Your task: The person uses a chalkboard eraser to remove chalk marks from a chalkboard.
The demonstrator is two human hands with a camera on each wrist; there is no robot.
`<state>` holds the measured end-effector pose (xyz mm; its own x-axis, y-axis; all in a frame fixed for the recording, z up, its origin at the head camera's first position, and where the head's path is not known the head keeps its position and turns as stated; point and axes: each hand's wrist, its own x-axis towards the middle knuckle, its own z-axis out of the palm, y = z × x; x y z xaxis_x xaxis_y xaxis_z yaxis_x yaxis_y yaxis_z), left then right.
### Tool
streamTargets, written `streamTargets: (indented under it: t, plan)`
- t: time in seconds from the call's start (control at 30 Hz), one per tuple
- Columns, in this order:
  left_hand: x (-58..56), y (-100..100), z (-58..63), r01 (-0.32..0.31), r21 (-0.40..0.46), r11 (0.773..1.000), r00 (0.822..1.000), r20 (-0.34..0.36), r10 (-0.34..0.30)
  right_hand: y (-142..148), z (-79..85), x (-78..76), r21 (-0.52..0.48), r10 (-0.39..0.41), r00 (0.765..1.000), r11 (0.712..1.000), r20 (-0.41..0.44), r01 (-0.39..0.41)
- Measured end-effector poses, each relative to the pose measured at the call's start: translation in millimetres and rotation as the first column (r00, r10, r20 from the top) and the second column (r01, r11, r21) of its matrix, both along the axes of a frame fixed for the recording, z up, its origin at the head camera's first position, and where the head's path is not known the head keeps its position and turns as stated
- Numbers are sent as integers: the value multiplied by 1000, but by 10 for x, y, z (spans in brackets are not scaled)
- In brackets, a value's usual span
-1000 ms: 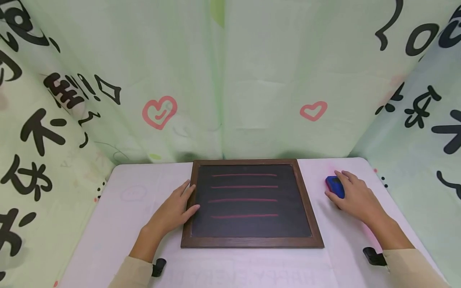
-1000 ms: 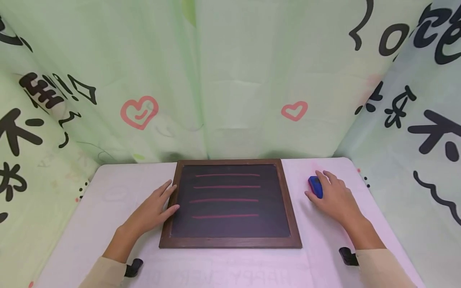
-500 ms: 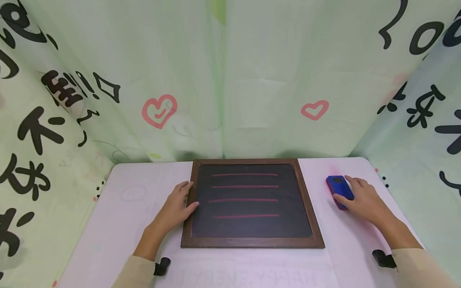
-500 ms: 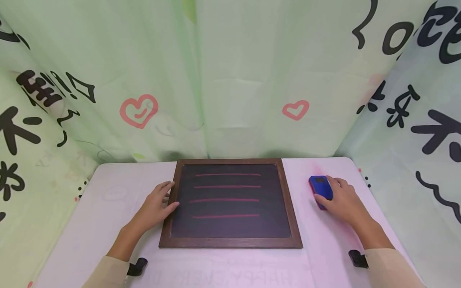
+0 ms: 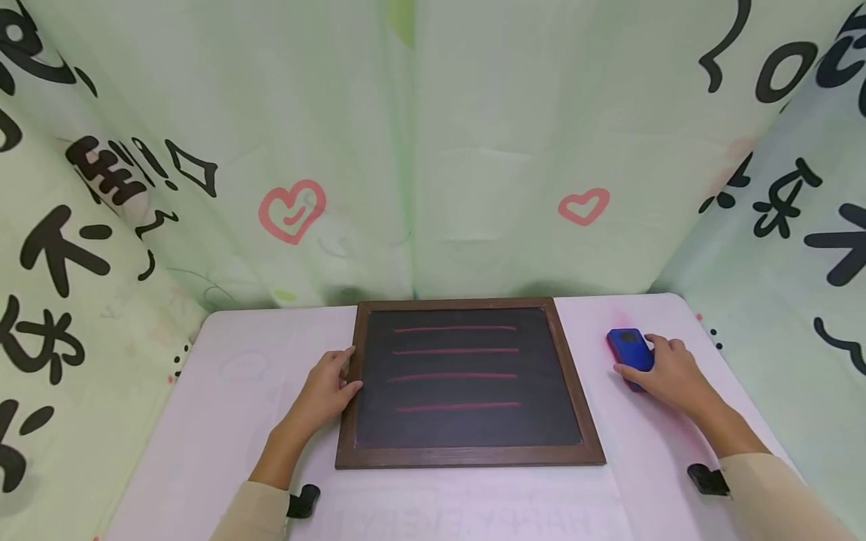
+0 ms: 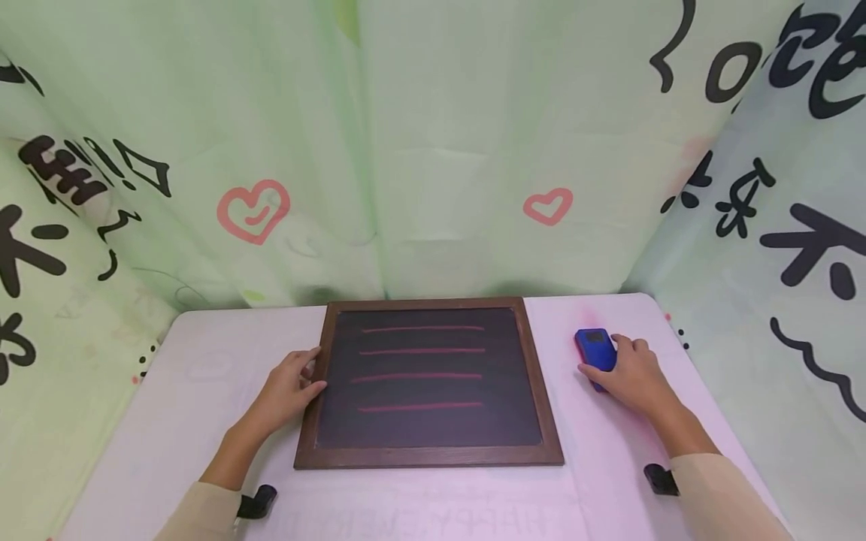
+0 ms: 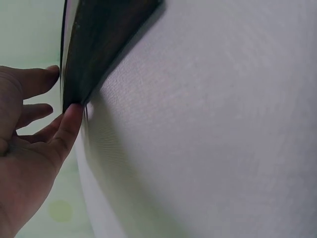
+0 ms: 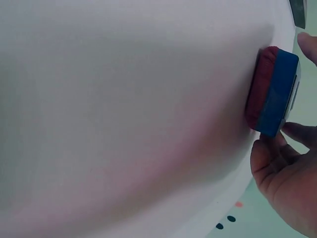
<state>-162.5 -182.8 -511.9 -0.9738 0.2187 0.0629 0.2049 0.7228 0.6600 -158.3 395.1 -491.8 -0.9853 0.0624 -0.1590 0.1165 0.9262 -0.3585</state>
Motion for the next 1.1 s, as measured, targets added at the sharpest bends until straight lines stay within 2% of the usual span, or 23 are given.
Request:
streamTargets:
  t: [0.37, 0.73, 1.1]
  plan:
    - [0, -27, -30, -5, 2, 1000, 1000, -25, 5, -12, -63, -29, -18, -42, 999, 999, 26, 42]
    - [9, -37, -16, -14, 20, 1000, 999, 41, 13, -38, -27, -14, -13, -46, 999, 999, 13, 46]
    - [-13, -21, -42, -7, 31, 999, 998, 63, 5, -75, 73, -42, -3, 16, 1000, 1000, -13, -16]
